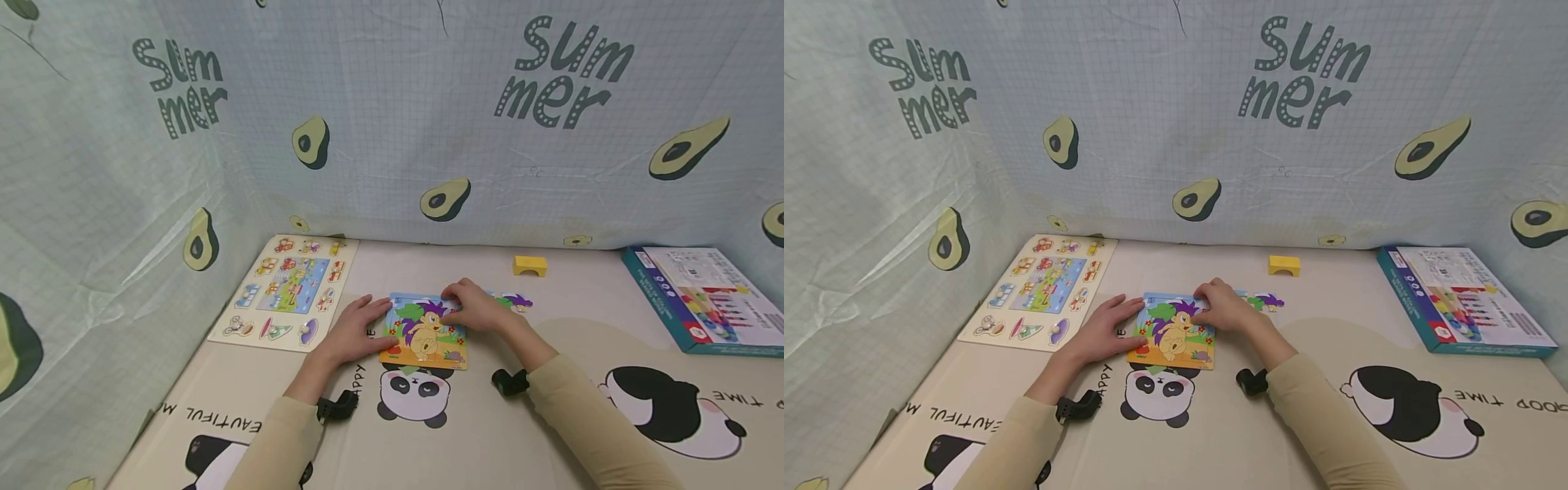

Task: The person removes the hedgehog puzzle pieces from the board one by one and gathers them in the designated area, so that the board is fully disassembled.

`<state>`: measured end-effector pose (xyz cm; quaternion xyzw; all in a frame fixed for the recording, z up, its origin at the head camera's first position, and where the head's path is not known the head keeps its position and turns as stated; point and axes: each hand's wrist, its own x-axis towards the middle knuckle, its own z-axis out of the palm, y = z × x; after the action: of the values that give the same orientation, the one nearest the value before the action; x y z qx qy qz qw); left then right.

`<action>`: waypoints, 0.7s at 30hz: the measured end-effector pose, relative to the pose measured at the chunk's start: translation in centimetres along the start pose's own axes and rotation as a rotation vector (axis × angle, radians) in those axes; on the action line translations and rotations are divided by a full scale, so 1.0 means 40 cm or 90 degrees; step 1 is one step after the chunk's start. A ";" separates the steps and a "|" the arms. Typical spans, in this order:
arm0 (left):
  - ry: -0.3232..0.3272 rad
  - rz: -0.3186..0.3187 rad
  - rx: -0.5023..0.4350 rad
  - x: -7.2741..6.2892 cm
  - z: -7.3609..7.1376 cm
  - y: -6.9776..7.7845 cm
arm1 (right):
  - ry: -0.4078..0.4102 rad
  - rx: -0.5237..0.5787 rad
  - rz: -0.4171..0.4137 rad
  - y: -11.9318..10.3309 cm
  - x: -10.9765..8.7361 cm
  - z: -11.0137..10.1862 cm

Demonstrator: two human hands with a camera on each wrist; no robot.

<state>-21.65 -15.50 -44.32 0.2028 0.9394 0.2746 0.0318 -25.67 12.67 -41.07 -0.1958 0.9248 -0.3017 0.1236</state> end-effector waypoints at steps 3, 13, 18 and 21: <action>0.001 -0.002 -0.003 0.000 0.000 0.000 | 0.001 0.000 0.006 -0.003 0.001 0.003; -0.001 -0.001 -0.003 -0.001 0.002 -0.001 | 0.013 -0.020 -0.001 -0.004 0.002 0.007; -0.001 -0.004 -0.006 -0.001 0.002 0.001 | 0.016 -0.026 0.000 -0.003 0.004 0.007; -0.001 -0.006 -0.006 -0.001 0.001 0.002 | 0.020 -0.032 -0.002 -0.002 0.004 0.007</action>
<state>-21.59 -15.42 -44.33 0.1985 0.9391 0.2785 0.0345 -25.68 12.38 -41.26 -0.1957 0.9335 -0.2819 0.1040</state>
